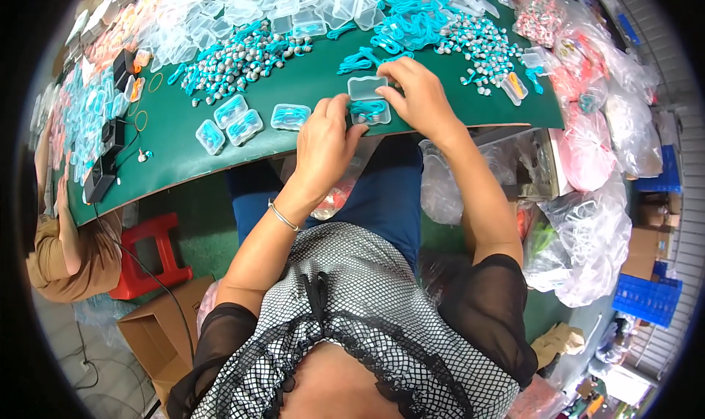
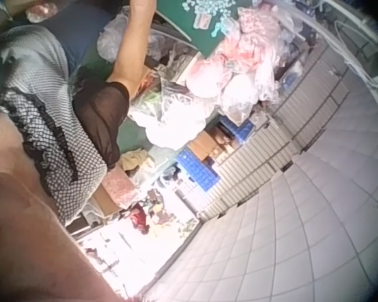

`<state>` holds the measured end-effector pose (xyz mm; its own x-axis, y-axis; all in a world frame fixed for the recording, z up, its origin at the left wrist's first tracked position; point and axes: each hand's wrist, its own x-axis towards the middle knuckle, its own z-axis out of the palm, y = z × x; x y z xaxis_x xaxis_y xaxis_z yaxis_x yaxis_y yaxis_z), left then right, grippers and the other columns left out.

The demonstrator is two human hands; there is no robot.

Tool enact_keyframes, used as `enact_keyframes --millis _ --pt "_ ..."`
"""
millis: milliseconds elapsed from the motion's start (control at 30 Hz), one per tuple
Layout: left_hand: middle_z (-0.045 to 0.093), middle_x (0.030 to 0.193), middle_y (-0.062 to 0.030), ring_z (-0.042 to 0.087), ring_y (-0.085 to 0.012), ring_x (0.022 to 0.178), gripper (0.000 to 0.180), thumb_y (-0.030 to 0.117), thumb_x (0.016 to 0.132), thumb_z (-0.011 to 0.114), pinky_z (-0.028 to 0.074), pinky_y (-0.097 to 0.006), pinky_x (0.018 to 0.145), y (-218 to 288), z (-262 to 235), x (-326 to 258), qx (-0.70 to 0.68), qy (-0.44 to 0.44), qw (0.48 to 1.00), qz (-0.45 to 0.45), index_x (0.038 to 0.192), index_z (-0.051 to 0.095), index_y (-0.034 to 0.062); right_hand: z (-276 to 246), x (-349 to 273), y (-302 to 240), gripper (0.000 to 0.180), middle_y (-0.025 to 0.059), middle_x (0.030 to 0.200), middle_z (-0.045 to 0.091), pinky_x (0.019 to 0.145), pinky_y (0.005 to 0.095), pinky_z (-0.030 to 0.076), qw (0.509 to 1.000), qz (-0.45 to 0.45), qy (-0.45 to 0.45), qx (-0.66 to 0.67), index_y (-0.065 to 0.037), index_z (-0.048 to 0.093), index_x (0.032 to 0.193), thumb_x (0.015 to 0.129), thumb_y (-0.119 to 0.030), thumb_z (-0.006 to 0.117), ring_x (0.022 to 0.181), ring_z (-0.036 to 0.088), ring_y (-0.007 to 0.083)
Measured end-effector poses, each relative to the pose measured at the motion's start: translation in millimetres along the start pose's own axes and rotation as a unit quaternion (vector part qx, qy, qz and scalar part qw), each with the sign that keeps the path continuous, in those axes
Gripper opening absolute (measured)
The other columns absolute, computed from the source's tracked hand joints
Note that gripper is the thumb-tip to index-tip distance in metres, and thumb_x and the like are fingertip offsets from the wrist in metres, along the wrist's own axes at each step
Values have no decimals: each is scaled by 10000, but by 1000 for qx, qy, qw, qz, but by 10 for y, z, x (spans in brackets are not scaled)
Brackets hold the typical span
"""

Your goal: The recorder is packing small beads and hooks into clear plastic cases at a factory workbench.

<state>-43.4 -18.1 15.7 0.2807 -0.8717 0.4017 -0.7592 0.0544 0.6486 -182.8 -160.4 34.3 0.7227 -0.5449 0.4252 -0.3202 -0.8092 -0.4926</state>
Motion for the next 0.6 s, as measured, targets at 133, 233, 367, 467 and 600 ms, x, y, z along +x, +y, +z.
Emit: enact_keyframes --millis 133,233,367,467,600 --pt "617 934 -158 629 -352 850 392 130 792 746 514 -440 706 -42 86 -67 14 17 999 30 1128 603 -14 76 -205 -88 194 114 883 639 665 352 515 996 7 88 31 -26 639 964 796 -38 734 757 639 264" --pt "618 901 -144 628 -339 839 377 127 786 748 513 -436 701 -77 146 -98 24 35 998 52 1112 615 -6 98 -284 -144 167 120 882 659 671 363 526 992 -52 116 5 -17 639 941 795 -9 719 770 650 280" --pt "594 881 -145 625 -323 792 403 106 774 735 503 -428 672 -79 145 -112 38 64 994 79 1129 588 -14 159 -431 -149 222 130 955 677 748 390 546 986 -96 132 -20 -23 639 965 769 -26 742 864 669 312" --pt "587 879 -141 638 -318 784 409 120 790 723 509 -426 654 -58 40 -76 19 36 997 58 1152 576 0 160 -494 -149 299 148 1009 671 805 402 545 988 -101 113 -20 -32 635 1011 748 -62 774 929 662 335" --pt "564 856 -127 657 -304 773 296 137 831 695 530 -400 618 -36 -24 48 79 -34 994 72 1078 580 20 168 -493 -234 326 155 1055 654 843 409 533 992 -97 81 -29 -24 635 1027 746 -84 788 990 644 336"
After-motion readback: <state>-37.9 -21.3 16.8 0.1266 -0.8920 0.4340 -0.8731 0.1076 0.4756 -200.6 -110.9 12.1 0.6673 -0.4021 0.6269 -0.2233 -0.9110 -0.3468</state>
